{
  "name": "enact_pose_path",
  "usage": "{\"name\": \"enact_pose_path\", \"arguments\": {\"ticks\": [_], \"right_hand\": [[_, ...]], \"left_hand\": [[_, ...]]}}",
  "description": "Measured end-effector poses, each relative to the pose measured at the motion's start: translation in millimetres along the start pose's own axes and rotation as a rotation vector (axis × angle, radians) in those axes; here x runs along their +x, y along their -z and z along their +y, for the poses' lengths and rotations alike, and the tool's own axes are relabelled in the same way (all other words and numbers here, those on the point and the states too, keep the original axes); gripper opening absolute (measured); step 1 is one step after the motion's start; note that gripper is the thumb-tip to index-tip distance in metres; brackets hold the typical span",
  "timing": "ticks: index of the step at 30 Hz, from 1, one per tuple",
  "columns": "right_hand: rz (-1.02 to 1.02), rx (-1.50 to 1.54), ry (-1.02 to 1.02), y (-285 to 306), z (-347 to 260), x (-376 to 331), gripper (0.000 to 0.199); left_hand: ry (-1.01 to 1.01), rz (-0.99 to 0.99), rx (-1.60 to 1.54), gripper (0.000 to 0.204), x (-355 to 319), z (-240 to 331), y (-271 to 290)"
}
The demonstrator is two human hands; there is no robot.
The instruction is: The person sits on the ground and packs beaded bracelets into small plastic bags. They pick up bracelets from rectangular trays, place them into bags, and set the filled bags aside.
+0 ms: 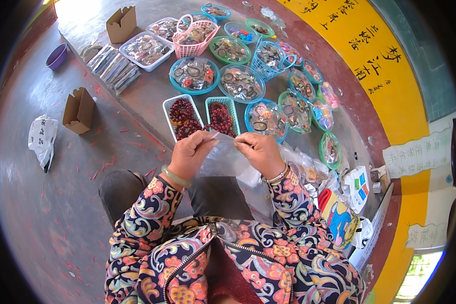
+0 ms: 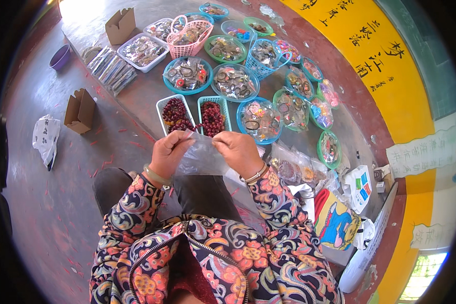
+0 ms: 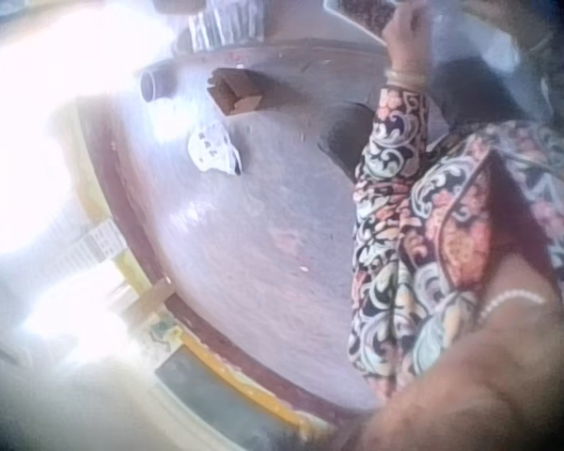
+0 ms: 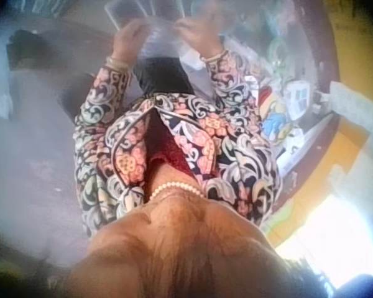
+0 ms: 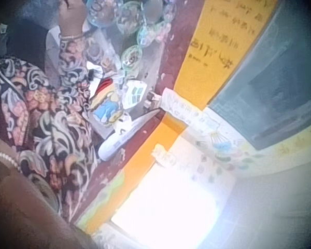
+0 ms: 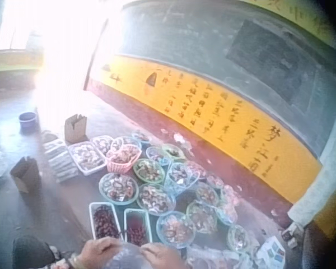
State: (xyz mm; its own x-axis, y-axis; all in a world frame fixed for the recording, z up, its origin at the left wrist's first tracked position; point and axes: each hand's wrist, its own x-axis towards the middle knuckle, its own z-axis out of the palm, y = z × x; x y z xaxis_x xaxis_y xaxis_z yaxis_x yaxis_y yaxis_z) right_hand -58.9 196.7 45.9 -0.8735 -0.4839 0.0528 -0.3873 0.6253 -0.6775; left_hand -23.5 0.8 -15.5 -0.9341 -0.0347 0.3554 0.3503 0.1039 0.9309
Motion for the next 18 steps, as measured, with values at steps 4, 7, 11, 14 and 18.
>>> {"name": "enact_pose_path", "arguments": {"ticks": [4,7,11,14,18], "right_hand": [[0.109,0.466,-0.399,15.3,54.9,-16.6,0.016],[0.295,0.612,-0.642,13.9,121.2,-44.7,0.015],[0.477,0.781,-0.877,-35.5,212.0,-103.5,0.016],[0.588,0.910,-1.000,-69.0,247.0,-121.3,0.020],[0.670,0.959,-1.070,-95.4,270.1,-119.9,0.024]], "left_hand": [[0.079,0.150,-0.020,0.011,3.2,-0.8,2.6],[0.215,0.203,-0.219,0.011,2.3,-12.8,10.4],[0.195,0.160,-0.121,0.013,-2.1,-19.4,7.4],[0.281,0.097,-0.129,0.013,-6.1,-18.1,5.1],[0.243,0.080,-0.051,0.013,-6.4,-21.7,2.1]]}}
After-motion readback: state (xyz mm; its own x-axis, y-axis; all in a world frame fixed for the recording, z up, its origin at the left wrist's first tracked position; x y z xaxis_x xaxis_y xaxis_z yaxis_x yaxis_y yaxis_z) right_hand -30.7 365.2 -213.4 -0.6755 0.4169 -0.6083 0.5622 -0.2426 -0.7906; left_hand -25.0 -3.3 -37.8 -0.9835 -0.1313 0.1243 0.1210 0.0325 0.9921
